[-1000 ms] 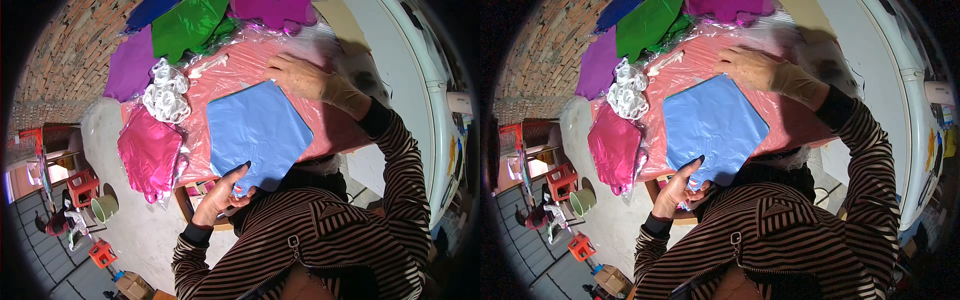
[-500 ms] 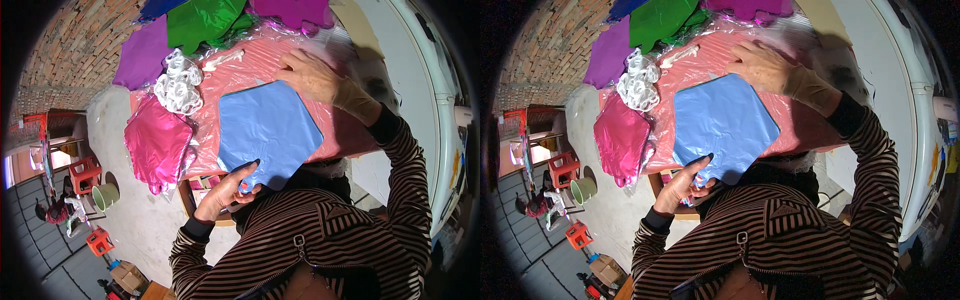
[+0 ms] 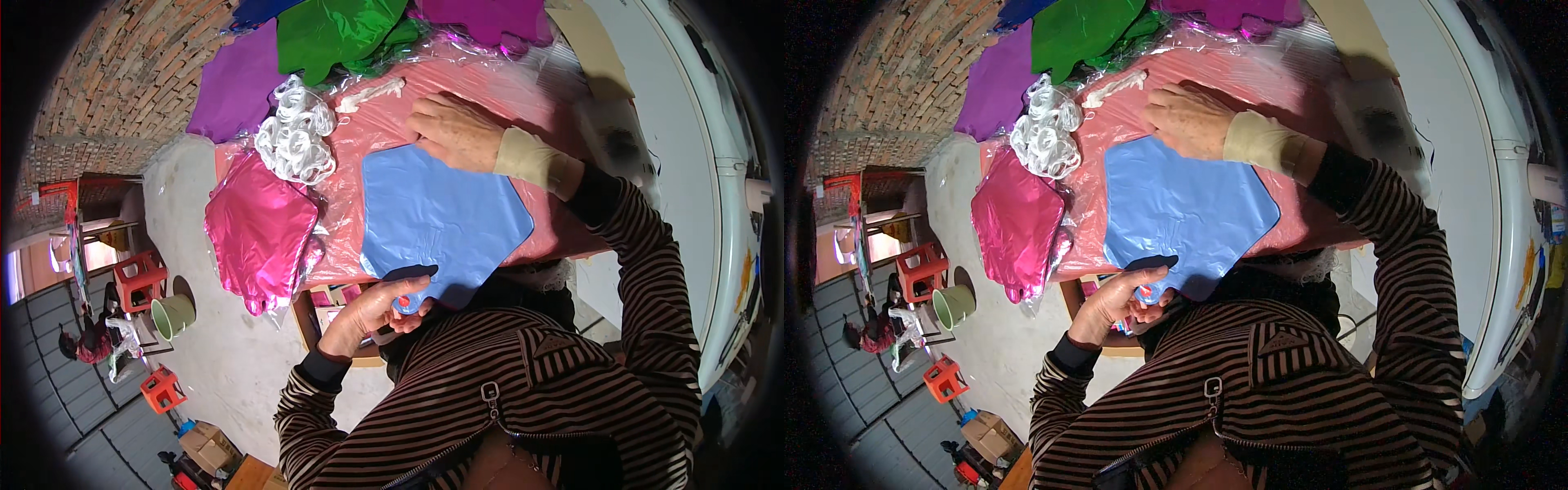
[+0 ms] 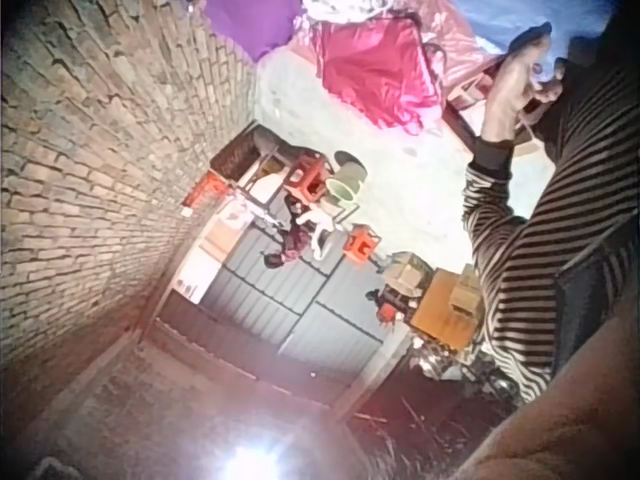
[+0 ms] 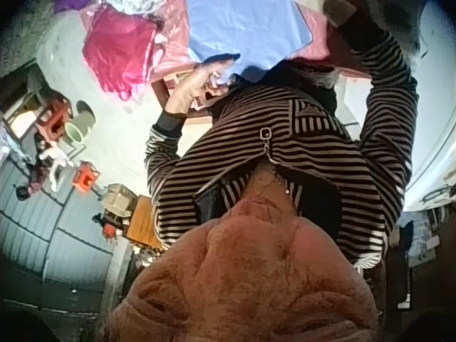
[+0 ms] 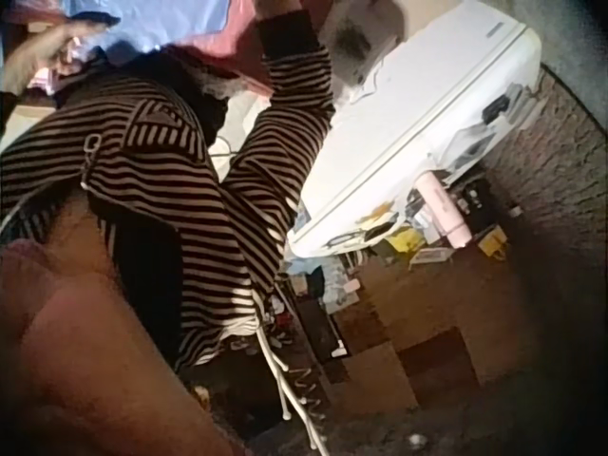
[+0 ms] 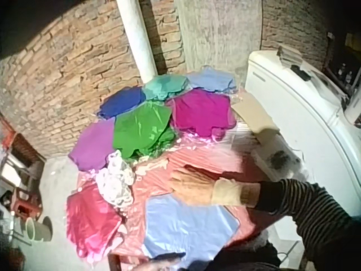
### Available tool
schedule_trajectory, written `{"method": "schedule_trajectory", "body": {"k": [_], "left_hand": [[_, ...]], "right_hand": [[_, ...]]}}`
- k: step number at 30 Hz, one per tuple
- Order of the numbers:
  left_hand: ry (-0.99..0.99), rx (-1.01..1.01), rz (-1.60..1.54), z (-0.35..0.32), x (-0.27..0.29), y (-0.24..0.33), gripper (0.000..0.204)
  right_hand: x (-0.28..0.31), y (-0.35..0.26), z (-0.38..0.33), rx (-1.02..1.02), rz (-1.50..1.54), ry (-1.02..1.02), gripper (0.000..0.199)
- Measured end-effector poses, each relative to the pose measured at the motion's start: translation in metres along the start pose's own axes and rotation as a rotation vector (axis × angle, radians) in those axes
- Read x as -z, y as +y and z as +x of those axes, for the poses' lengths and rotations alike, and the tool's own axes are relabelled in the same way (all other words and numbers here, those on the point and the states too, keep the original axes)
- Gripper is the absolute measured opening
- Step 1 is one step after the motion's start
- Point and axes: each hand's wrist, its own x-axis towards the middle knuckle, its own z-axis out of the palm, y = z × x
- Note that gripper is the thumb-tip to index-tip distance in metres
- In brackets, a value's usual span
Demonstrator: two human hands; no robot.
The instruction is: The person folds a deflated foil balloon by hand, places it onto a cardboard packaging card, fits it into a plastic sleeve, and then sorts other deflated balloons on the table.
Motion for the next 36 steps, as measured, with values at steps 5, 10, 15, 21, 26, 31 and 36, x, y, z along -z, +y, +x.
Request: {"method": "schedule_trajectory", "body": {"k": [5,10,15,21,26,31,36], "left_hand": [[-0.025,-0.022,-0.007,0.0,-0.005,0.003,0.032],[0.041,0.016,-0.081,-0.006,-0.017,0.008,0.03],[-0.053,-0.011,-0.174,-0.003,-0.012,0.004,0.025],[-0.044,-0.04,-0.18,-0.018,-0.016,0.005,0.022],[-0.023,-0.056,-0.118,-0.025,-0.019,0.013,0.023],[-0.082,-0.042,-0.05,-0.029,-0.022,0.02,0.025],[0.041,-0.025,0.152,-0.041,-0.038,0.051,0.017]], "right_hand": [[0.0,0.0,0.0,0.008,-0.014,0.003,0.016],[-0.001,0.002,-0.002,0.007,0.012,0.016,0.014],[0.011,0.005,-0.013,0.056,-0.062,-0.009,0.024],[0.049,0.003,-0.071,0.063,-0.279,0.086,0.037],[0.07,-0.017,-0.126,0.099,-0.337,0.135,0.042],[0.063,-0.048,-0.148,0.155,-0.26,0.122,0.042],[0.059,-0.057,-0.158,0.222,-0.247,0.189,0.038]]}}
